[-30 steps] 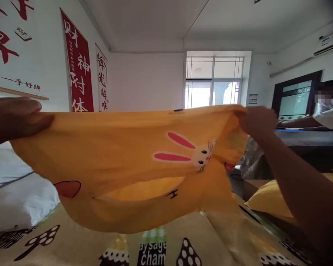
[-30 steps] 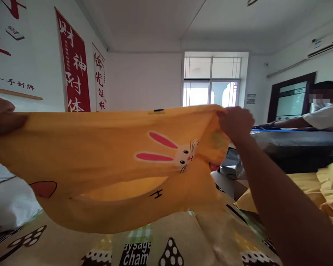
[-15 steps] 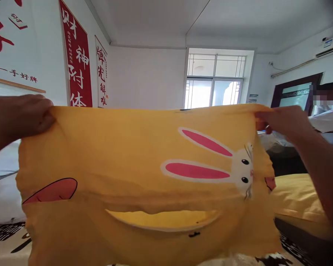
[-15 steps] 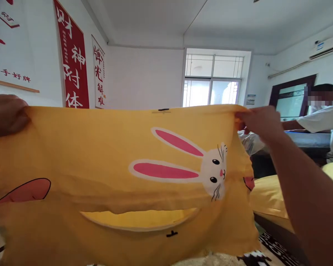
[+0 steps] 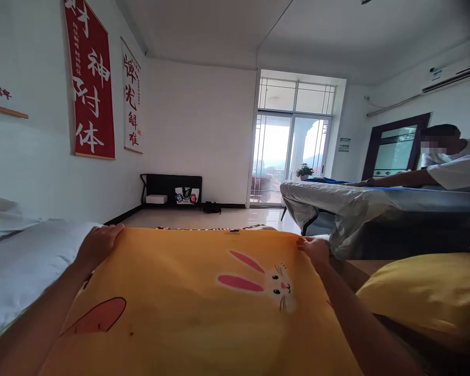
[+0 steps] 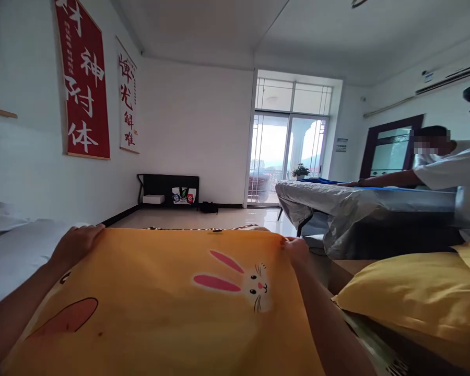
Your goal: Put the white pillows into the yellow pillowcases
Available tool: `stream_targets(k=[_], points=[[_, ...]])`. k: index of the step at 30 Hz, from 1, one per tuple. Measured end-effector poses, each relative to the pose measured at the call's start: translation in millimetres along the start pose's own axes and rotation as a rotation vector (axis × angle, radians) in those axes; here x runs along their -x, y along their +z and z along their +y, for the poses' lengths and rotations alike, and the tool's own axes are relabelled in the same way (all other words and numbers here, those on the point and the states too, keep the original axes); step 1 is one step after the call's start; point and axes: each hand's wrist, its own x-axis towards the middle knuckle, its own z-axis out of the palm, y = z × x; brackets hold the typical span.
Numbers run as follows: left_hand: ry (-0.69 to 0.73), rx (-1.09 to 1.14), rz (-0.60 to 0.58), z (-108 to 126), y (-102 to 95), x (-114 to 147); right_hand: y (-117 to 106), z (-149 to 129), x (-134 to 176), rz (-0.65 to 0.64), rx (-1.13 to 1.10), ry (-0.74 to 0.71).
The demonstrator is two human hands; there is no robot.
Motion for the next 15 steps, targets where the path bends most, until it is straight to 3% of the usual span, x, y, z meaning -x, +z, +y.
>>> stream_targets(k=[5, 7, 9, 12, 15], points=[[-0.115, 0.016, 0.056, 44, 89.5, -8, 89, 57, 15, -0.062, 0.18, 0.114], [-0.17, 0.041, 0.095, 66, 129.0, 2, 127, 83, 34, -0.107, 0.249, 0.032], [-0.137, 0.115, 0.073, 84, 170.6, 22, 158, 109, 54, -0.16, 0.358, -0.127], [0.041, 0.271, -0.143, 98, 222.2, 58, 183, 137, 69, -0.235, 0.558, -0.291], [0.095, 0.3, -0.331, 99, 243.7, 76, 186, 139, 67, -0.299, 0.731, -0.295]])
